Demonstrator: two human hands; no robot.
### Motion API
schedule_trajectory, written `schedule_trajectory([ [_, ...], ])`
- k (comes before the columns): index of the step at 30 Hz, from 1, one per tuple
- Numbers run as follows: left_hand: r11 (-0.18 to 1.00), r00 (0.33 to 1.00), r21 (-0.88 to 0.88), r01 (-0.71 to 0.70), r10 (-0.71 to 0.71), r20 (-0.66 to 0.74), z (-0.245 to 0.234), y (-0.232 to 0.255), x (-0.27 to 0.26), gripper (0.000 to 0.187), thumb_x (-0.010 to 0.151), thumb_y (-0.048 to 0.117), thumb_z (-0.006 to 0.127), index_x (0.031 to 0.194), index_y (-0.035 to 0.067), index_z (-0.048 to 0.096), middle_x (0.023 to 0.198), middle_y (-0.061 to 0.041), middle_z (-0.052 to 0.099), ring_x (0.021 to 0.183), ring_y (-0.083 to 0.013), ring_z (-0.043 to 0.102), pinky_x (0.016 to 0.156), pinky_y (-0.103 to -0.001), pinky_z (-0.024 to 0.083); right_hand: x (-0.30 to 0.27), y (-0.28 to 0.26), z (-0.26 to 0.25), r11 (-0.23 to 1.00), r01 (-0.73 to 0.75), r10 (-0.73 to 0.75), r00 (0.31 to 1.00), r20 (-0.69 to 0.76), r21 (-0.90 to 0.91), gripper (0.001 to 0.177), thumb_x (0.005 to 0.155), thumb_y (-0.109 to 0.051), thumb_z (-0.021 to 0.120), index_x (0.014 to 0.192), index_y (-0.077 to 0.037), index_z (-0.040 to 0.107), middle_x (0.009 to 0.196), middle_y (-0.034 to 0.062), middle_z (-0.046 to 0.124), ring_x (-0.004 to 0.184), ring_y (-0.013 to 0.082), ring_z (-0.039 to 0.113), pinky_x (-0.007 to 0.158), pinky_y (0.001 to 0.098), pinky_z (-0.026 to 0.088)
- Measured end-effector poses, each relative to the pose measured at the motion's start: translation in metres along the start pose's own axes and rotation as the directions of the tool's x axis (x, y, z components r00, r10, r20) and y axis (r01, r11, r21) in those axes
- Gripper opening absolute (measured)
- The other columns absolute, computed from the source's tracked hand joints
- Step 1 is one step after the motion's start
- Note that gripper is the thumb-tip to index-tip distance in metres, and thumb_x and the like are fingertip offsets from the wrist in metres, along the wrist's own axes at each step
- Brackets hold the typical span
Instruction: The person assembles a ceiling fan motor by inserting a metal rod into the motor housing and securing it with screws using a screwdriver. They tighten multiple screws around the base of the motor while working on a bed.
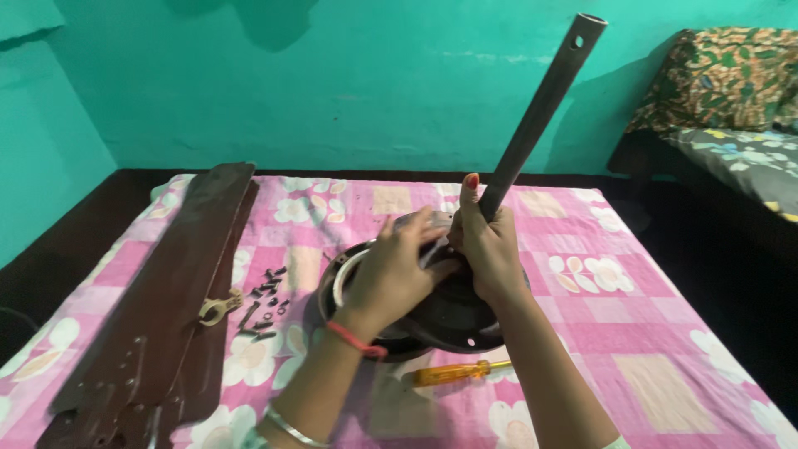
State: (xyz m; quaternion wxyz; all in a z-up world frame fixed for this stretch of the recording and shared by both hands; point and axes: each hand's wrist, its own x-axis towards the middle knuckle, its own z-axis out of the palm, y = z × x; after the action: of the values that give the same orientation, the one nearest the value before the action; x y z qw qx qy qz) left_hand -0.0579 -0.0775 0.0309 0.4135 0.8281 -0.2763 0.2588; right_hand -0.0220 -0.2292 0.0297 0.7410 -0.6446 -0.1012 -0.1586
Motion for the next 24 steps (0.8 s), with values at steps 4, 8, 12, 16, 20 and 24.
schedule_trajectory([
  [4, 0.971, 0.979, -0.13, 0.198, -0.201, -0.011, 0.002, 0.013, -0.001, 0.026, 0.079, 0.011, 0.077, 0.104, 0.004, 0.072, 0.094, -0.015, 0.078, 0.091, -0.032, 0.076, 0.08, -0.042, 0.06, -0.01, 0.003, 0.015, 0.987, 0.154, -0.148, 0.983, 0.111, -0.047, 0.053, 0.108, -0.048, 0.055, 0.07, -0.011, 0.05, 0.063, -0.0045, 0.046, 0.057, 0.0044, 0.041, 0.052, 0.0266, 0.034],
  [8, 0.978, 0.981, -0.113, 0.174, -0.182, -0.061, 0.003, 0.005, -0.008, 0.025, 0.077, 0.009, 0.078, 0.1, 0.002, 0.07, 0.087, -0.016, 0.077, 0.084, -0.0317, 0.076, 0.072, -0.041, 0.058, -0.014, 0.009, 0.026, 0.982, 0.19, -0.187, 0.976, 0.112, -0.017, 0.041, 0.107, -0.041, 0.059, 0.081, -0.01, 0.053, 0.072, -0.0074, 0.048, 0.067, 0.0019, 0.045, 0.061, 0.0249, 0.044],
  [12, 0.984, 0.99, -0.16, 0.082, -0.099, -0.103, 0.012, -0.006, -0.006, 0.015, 0.083, 0.005, 0.077, 0.093, -0.002, 0.069, 0.087, -0.02, 0.075, 0.086, -0.0355, 0.075, 0.07, -0.041, 0.057, -0.014, 0.002, 0.021, 0.961, 0.186, -0.154, 0.974, 0.164, -0.204, 0.036, 0.104, -0.037, 0.061, 0.087, -0.006, 0.057, 0.078, 0.0024, 0.055, 0.07, 0.0094, 0.055, 0.062, 0.0285, 0.048],
  [16, 0.979, 0.979, -0.204, -0.012, -0.03, -0.201, 0.015, -0.021, -0.001, 0.023, 0.082, 0.008, 0.078, 0.103, -0.001, 0.073, 0.085, -0.017, 0.075, 0.08, -0.0287, 0.076, 0.067, -0.036, 0.058, -0.001, -0.019, -0.022, 0.725, 0.502, -0.328, 0.853, 0.406, -0.471, 0.036, 0.101, -0.035, 0.066, 0.118, -0.003, 0.062, 0.117, 0.0115, 0.065, 0.11, 0.0218, 0.061, 0.093, 0.0386, 0.051],
  [20, 0.899, 0.957, -0.371, 0.231, -0.279, -0.079, 0.001, -0.038, 0.005, 0.019, 0.085, 0.009, 0.078, 0.1, -0.002, 0.073, 0.077, -0.012, 0.077, 0.067, -0.0134, 0.073, 0.06, -0.028, 0.055, 0.017, -0.013, -0.056, 0.633, 0.155, 0.069, 0.965, 0.255, -0.759, 0.065, 0.089, -0.048, 0.068, 0.141, -0.012, 0.058, 0.142, 0.0135, 0.062, 0.131, 0.0262, 0.057, 0.1, 0.0437, 0.048],
  [24, 0.922, 0.945, -0.282, 0.264, -0.306, -0.113, -0.01, -0.053, 0.005, 0.023, 0.083, 0.008, 0.079, 0.104, 0.0, 0.074, 0.077, -0.011, 0.078, 0.064, -0.0078, 0.071, 0.057, -0.026, 0.052, 0.03, 0.025, -0.068, 0.553, -0.113, 0.405, 0.902, 0.148, -0.826, 0.079, 0.086, -0.055, 0.071, 0.147, -0.007, 0.054, 0.141, 0.0204, 0.061, 0.133, 0.0276, 0.058, 0.107, 0.0425, 0.047],
])
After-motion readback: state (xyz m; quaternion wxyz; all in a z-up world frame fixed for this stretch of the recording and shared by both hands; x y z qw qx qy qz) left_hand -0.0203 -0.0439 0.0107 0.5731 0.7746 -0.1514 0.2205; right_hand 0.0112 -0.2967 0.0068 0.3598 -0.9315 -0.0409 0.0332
